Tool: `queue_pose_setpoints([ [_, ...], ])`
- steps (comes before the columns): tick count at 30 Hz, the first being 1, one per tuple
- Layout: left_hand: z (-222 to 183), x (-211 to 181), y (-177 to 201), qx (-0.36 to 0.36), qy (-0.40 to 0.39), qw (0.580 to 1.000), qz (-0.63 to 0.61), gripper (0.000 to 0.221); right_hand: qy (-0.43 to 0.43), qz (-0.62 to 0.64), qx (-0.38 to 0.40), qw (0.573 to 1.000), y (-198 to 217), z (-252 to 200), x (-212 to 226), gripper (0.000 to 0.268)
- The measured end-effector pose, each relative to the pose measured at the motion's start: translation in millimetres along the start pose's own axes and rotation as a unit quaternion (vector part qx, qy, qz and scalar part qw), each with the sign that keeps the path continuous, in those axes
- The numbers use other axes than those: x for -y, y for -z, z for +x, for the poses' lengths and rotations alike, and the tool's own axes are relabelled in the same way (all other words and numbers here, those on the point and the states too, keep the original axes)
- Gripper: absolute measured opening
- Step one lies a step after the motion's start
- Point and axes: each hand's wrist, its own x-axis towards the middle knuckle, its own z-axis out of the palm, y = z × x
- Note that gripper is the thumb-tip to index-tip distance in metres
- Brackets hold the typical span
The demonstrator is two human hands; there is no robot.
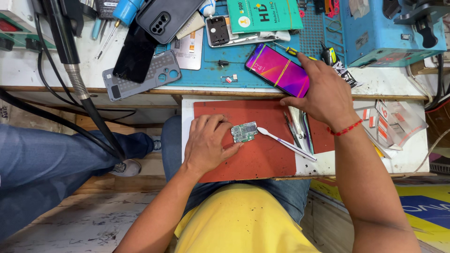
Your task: The person cleans a small circuit board using a cotton swab and a small amount of liquid from a bottle. They also briefly handle a smartphone and a small black component, placing them on the workbench.
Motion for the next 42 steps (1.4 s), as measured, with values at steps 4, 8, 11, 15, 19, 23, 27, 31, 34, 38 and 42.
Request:
queue_pose_setpoints([
  [4,-1.2,2.3,-2.0,0.002,-0.002,1.000,-0.003,0.049,0.030,0.042,-0.017,0.999,-12.6,9.5,-6.0,0.102],
  [8,0.1,-0.8,3.6,-0.037,-0.021,0.998,-0.036,0.053,0.090,0.112,-0.064,0.988,-12.3,-0.6,-3.9,0.092],
  [11,-1.6,-10.6,17.8,-0.121,-0.010,0.987,-0.102,0.056,0.180,0.116,-0.039,0.976,-2.2,-21.3,4.8,0.088],
  [15,-3.7,-17.8,41.7,-0.095,0.021,0.968,-0.230,0.059,0.318,0.166,0.081,0.930,-2.2,-46.6,36.4,0.091],
  [19,3.8,-6.1,51.0,0.225,0.103,0.927,-0.281,0.046,0.382,0.177,0.145,0.895,-16.2,-55.4,69.0,0.075],
  [23,-8.8,10.6,51.3,0.231,0.154,0.920,-0.276,0.036,0.345,0.295,0.113,0.884,-26.5,-47.6,59.6,0.075],
  [27,-36.1,33.3,51.5,0.124,0.235,0.881,-0.390,0.026,0.202,0.223,0.015,0.954,-55.3,-60.2,57.6,0.060],
  [31,-47.5,36.3,38.8,0.021,0.306,0.871,-0.384,0.024,0.196,0.067,-0.107,0.972,-86.7,-81.3,71.5,0.055],
  [34,-37.2,22.1,29.5,0.010,0.325,0.881,-0.344,0.030,0.118,0.083,-0.123,0.982,-92.6,-83.8,72.4,0.046],
  [38,-23.6,-0.5,23.2,-0.004,0.255,0.934,-0.251,0.036,0.021,0.027,-0.156,0.987,-89.6,-79.6,58.3,0.043],
  [42,-15.4,-9.0,19.5,0.050,0.268,0.950,-0.154,0.037,-0.024,0.008,-0.149,0.989,-84.2,-80.6,40.8,0.044],
])
